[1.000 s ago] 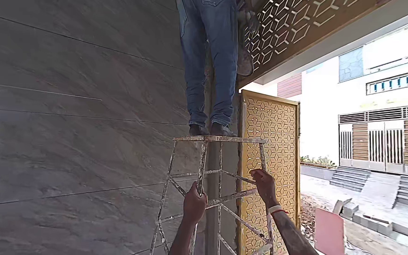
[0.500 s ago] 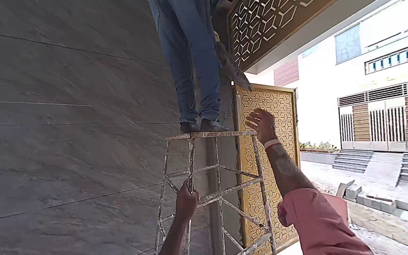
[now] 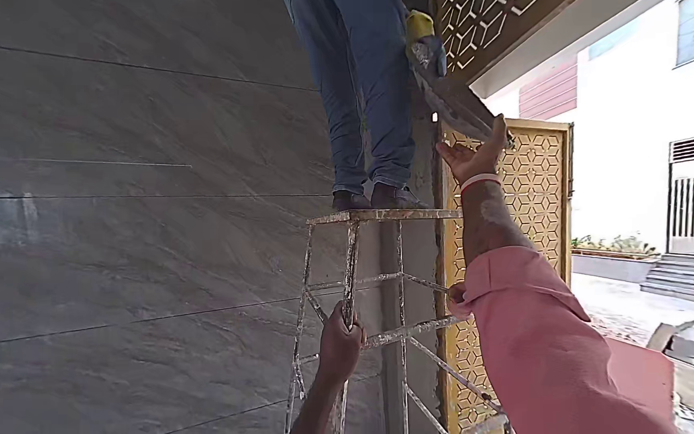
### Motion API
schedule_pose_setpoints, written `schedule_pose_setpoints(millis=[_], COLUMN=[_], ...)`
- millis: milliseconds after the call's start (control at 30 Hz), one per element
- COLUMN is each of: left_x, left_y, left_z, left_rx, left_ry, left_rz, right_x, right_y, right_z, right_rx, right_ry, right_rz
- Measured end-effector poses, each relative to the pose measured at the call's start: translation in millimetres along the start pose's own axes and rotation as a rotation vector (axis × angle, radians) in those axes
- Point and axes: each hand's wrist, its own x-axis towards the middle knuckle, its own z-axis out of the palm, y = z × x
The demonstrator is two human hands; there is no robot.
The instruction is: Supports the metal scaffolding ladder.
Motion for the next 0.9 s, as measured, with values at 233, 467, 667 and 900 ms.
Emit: schedule_pose_setpoints(millis=[233, 467, 667, 900], left_x=[-0.6, 0.0, 0.9, -0.6], left_y=[-1.5, -3.4, -2.1, -6.2], left_z=[0.2, -0.2, -0.8, -1.8], left_rx=[0.044, 0.042, 0.102, 0.122], left_ry=[0.001, -0.01, -0.022, -0.057], left_rz=[-0.008, -0.006, 0.008, 0.094], right_x=[13.9, -5.6, -48.2, -149.4], right_y=[-10.2, -58.0, -115.2, -193.6], right_z=[11.3, 21.4, -8.6, -190.0], right_rx=[0.126, 0.158, 0.091, 0.039], right_ry=[0.031, -0.003, -0.002, 0.11], right_rz=[-0.037, -0.082, -0.161, -0.149])
